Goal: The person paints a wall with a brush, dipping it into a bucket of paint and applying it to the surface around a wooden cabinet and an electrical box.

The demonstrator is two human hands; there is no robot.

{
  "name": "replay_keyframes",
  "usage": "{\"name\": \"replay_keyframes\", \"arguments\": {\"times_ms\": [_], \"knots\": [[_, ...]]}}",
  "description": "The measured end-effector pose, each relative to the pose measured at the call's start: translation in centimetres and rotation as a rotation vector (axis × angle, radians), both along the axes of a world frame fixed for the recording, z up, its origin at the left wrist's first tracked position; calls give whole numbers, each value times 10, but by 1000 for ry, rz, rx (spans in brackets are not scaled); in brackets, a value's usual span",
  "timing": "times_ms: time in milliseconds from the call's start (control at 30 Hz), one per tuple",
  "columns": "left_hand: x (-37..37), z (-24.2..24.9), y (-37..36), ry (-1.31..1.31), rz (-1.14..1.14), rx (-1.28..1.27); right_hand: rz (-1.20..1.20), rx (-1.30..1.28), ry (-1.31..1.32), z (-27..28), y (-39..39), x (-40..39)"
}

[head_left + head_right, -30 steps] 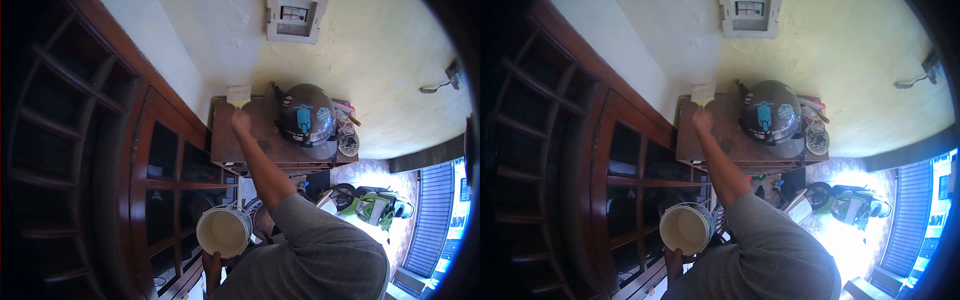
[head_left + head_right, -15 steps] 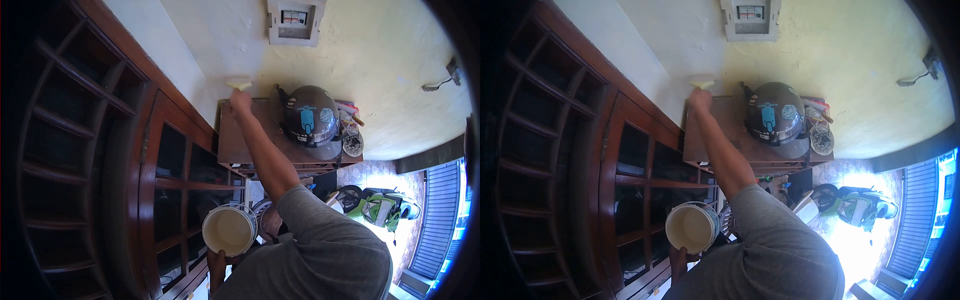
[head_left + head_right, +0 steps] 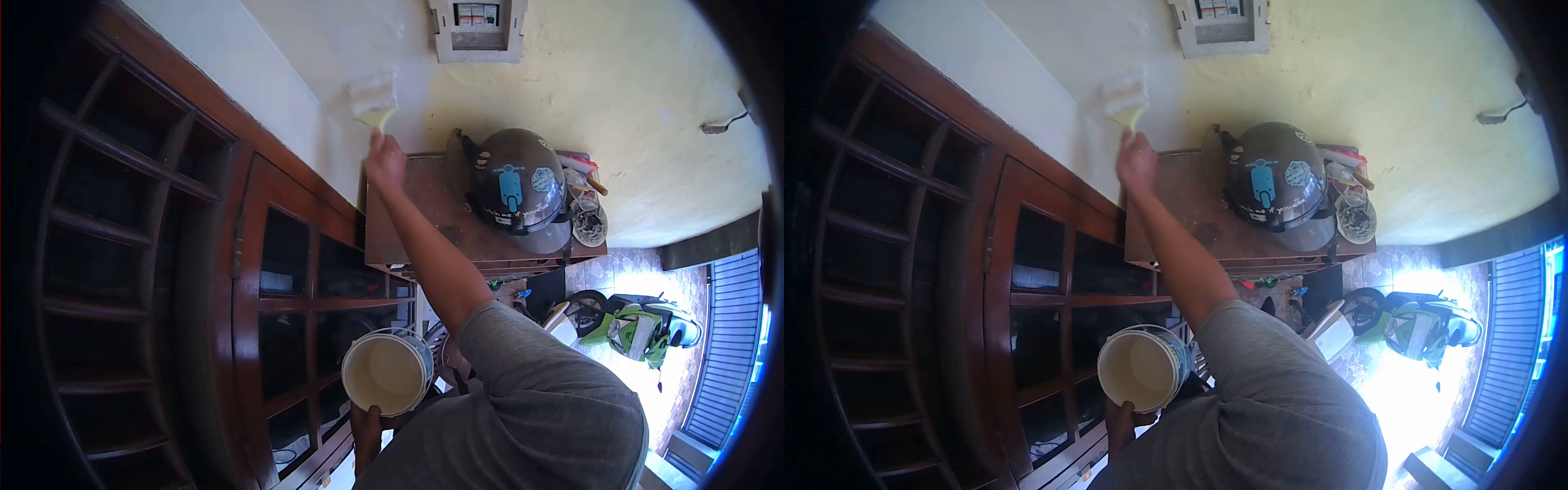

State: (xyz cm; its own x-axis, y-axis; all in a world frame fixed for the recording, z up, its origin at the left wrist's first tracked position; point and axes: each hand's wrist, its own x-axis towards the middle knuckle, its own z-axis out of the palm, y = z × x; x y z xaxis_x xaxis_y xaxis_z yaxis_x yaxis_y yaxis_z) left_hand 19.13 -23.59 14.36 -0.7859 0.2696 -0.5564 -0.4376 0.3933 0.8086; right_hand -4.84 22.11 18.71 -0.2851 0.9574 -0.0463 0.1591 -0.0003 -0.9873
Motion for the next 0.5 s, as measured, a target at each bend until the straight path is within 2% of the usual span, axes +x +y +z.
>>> {"name": "replay_keyframes", "arguments": {"times_ms": [67, 233, 300, 367, 433, 500], "knots": [[-1, -5, -7, -84, 24, 5, 0, -44, -103, -35, 0, 5], [0, -19, -22, -93, 52, -18, 43, 2, -234, -133, 2, 2], [0, -3, -13, -87, 57, -28, 97, 8, -284, -138, -6, 1], [-1, 30, 10, -255, 146, -25, 105, 23, -398, -133, -15, -2], [1, -11, -16, -169, 106, -26, 121, -46, -400, -124, -20, -4], [4, -14, -21, -83, 57, -34, 128, -122, -403, -122, -23, -3]]}}
